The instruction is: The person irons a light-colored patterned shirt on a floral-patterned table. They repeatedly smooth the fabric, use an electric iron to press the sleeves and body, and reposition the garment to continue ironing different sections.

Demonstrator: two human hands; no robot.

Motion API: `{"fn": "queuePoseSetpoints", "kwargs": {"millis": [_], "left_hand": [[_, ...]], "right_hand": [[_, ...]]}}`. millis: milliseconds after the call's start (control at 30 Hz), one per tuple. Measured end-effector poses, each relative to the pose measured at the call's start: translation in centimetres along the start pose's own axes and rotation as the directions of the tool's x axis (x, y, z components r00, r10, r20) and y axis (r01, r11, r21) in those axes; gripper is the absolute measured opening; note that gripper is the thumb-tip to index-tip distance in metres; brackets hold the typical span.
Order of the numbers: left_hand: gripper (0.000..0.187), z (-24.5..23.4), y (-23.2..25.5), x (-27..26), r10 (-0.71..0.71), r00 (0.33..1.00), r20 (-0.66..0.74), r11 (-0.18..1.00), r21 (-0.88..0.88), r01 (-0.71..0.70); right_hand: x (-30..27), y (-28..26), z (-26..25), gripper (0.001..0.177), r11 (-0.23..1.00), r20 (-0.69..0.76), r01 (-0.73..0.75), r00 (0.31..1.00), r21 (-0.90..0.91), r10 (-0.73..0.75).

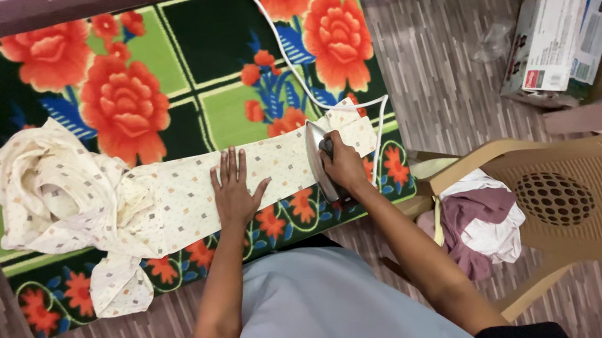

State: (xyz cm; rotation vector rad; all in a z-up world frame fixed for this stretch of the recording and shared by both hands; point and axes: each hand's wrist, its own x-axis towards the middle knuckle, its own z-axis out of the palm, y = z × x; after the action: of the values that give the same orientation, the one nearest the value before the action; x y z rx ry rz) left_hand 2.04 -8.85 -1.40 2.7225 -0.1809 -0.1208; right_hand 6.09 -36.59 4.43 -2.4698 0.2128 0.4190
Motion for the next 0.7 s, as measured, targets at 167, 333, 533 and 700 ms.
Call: {"fn": "queuePoseSetpoints", "kwargs": {"millis": [167, 333, 533, 700], "left_hand": [[0.099, -0.9, -1.8, -1.7, -0.039, 0.999, 0.014, 0.999, 0.002, 0.039], [0.103, -2.2, -4.5, -3.9, -0.083, 0.996, 0.020, 0.996, 0.033, 0.082], [0.106, -4.5, -7.9, -6.0, -0.116, 0.992, 0.050, 0.990, 0.080, 0.112], [0.106, -6.1, -10.6, -7.0, -0.081, 0.995, 0.062, 0.996, 0.045, 0.079]], "right_hand": [[1.9, -1.7, 2.8, 0.041, 0.973, 0.224, 0.208, 0.957, -0.096, -0.182], [3.8, -2.6, 2.8, 0.038, 0.998, 0.016, 0.060, 0.998, -0.032, -0.059], [3.9, -4.8, 1.6, 0.039, 0.958, -0.145, -0.231, 0.956, 0.170, 0.256], [1.7, -7.9, 5.7, 0.038, 0.960, -0.182, -0.194, 0.956, 0.201, 0.231]]}}
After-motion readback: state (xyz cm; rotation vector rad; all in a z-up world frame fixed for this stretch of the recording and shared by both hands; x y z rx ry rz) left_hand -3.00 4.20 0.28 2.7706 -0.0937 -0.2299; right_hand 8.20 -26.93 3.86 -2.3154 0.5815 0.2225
